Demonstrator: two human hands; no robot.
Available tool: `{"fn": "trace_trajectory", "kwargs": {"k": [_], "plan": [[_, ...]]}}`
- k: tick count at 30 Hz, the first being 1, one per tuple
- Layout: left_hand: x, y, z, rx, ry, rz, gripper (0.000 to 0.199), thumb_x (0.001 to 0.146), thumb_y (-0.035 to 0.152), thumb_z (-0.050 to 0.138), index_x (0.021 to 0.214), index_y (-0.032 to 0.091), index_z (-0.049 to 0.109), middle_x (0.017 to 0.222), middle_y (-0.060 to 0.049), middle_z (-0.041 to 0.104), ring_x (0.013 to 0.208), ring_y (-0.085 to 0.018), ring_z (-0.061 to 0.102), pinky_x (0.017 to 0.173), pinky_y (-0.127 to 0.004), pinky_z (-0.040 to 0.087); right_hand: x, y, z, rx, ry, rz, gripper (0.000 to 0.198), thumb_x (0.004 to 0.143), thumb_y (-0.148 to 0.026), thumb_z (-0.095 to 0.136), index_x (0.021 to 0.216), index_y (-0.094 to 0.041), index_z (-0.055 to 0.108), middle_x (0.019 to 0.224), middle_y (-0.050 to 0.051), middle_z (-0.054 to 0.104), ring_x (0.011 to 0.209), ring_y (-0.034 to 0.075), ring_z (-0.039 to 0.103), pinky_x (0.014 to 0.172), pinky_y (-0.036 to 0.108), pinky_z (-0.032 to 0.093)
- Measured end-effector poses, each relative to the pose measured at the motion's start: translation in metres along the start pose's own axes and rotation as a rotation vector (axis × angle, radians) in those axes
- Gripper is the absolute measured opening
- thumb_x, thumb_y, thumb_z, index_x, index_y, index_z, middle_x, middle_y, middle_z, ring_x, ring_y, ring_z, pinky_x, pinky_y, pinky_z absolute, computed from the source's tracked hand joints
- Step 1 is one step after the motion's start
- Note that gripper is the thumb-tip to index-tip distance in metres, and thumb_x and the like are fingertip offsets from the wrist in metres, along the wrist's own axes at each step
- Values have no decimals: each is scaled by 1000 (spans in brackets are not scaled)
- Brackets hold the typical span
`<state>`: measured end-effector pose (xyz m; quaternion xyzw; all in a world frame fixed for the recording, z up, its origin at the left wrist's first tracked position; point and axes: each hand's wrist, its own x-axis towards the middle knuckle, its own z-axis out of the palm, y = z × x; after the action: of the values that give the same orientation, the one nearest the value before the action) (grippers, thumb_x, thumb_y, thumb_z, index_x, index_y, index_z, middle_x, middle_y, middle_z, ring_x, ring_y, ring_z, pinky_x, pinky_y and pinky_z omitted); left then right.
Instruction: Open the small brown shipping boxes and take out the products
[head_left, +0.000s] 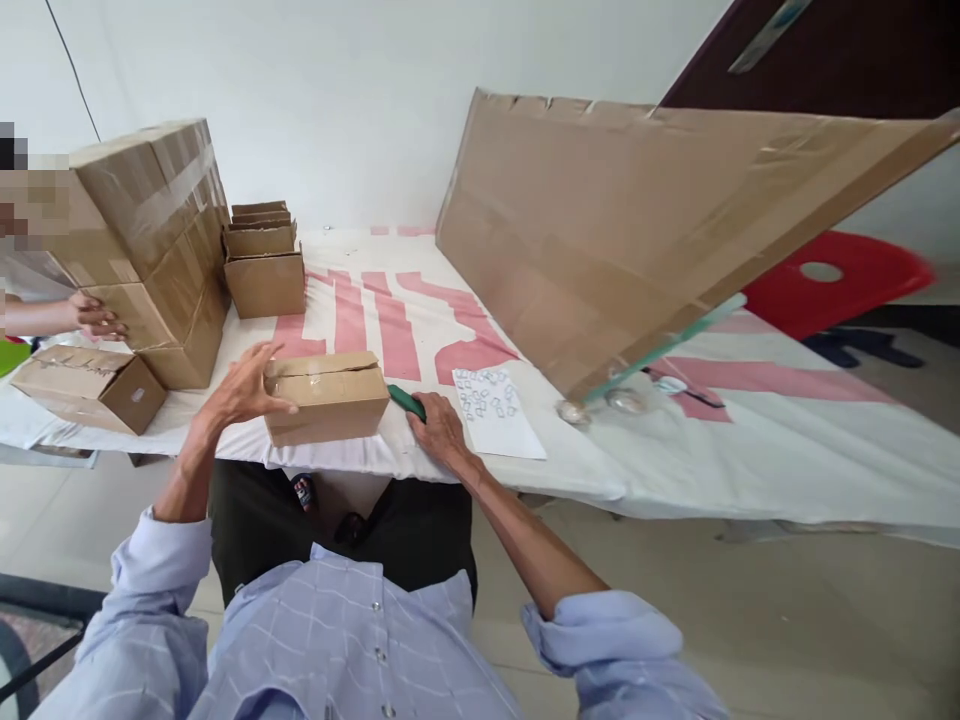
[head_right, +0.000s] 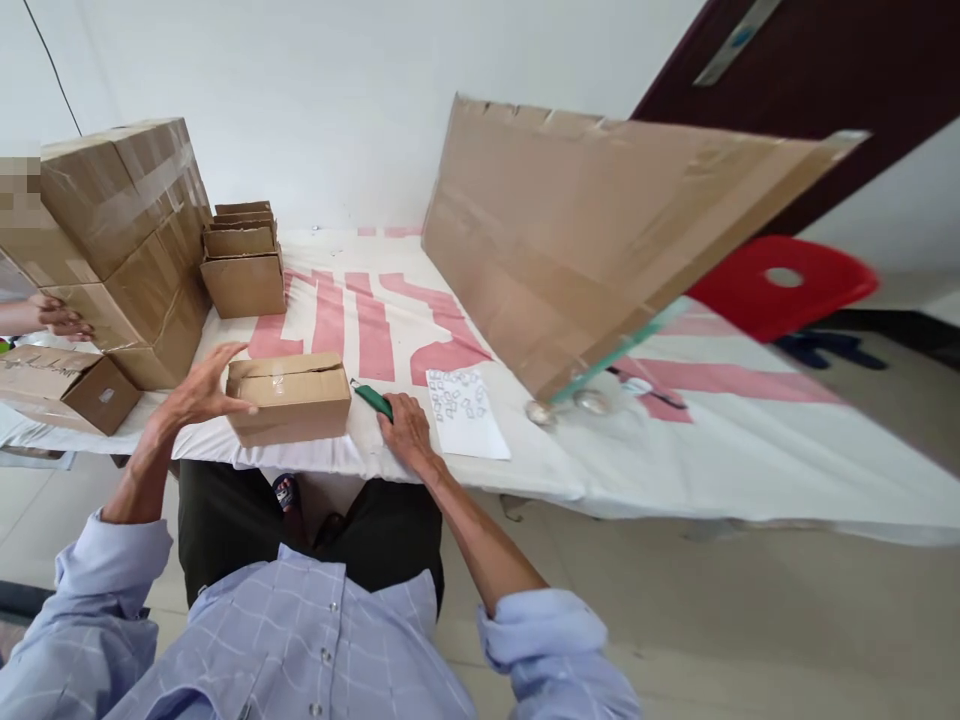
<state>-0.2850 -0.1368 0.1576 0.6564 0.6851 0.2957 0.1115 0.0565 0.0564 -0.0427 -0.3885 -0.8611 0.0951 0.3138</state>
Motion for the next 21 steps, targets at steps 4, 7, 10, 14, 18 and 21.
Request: {"fn": "trace_trajectory", "kwargs": {"k": [4, 7, 10, 14, 18, 21], "plan": [[-27, -32, -6, -254, -70, -127, 124, 57, 50, 103, 164, 28, 45, 174, -18, 44, 163, -45, 40, 127, -57, 44, 2, -1, 1, 5, 2, 0, 37, 94, -26, 54, 126, -14, 70, 115, 17, 73, 106, 32, 61, 98, 46, 50], [-34, -37, 12, -392, -22, -134, 123, 56, 49, 102, 162, 28, 45, 174, -21, 43, 164, -46, 38, 123, -60, 46, 4, -2, -1, 10, -1, -10, 39, 95, -26, 53, 127, -12, 69, 117, 18, 73, 108, 32, 61, 99, 46, 51], [-39, -34, 32, -488, 79, -122, 118, 54, 47, 102, 156, 28, 45, 169, -22, 49, 161, -46, 43, 117, -59, 50, 5, -5, -4, 19, -2, -17, 39, 94, -27, 54, 127, -12, 69, 115, 18, 72, 107, 32, 61, 98, 46, 51], [-51, -29, 50, -571, 201, -127, 105, 53, 48, 104, 141, 29, 50, 161, -19, 55, 157, -43, 49, 111, -54, 54, 7, -13, -9, 36, 16, -5, 35, 91, -25, 54, 121, -15, 71, 107, 15, 72, 101, 30, 61, 93, 43, 53], [-59, -26, 56, -572, 247, -155, 93, 51, 50, 105, 127, 28, 54, 153, -15, 60, 154, -42, 52, 111, -54, 55, 22, -21, -28, 60, 84, 48, 40, 97, -26, 43, 122, -15, 72, 104, 16, 72, 95, 30, 63, 83, 41, 53], [-60, -23, 55, -545, 218, -126, 88, 57, 49, 103, 129, 28, 57, 153, -14, 60, 152, -40, 54, 112, -54, 55, 47, -36, -57, 104, 151, 80, 46, 102, -30, 33, 123, -14, 71, 105, 16, 74, 93, 29, 65, 80, 40, 53]]}}
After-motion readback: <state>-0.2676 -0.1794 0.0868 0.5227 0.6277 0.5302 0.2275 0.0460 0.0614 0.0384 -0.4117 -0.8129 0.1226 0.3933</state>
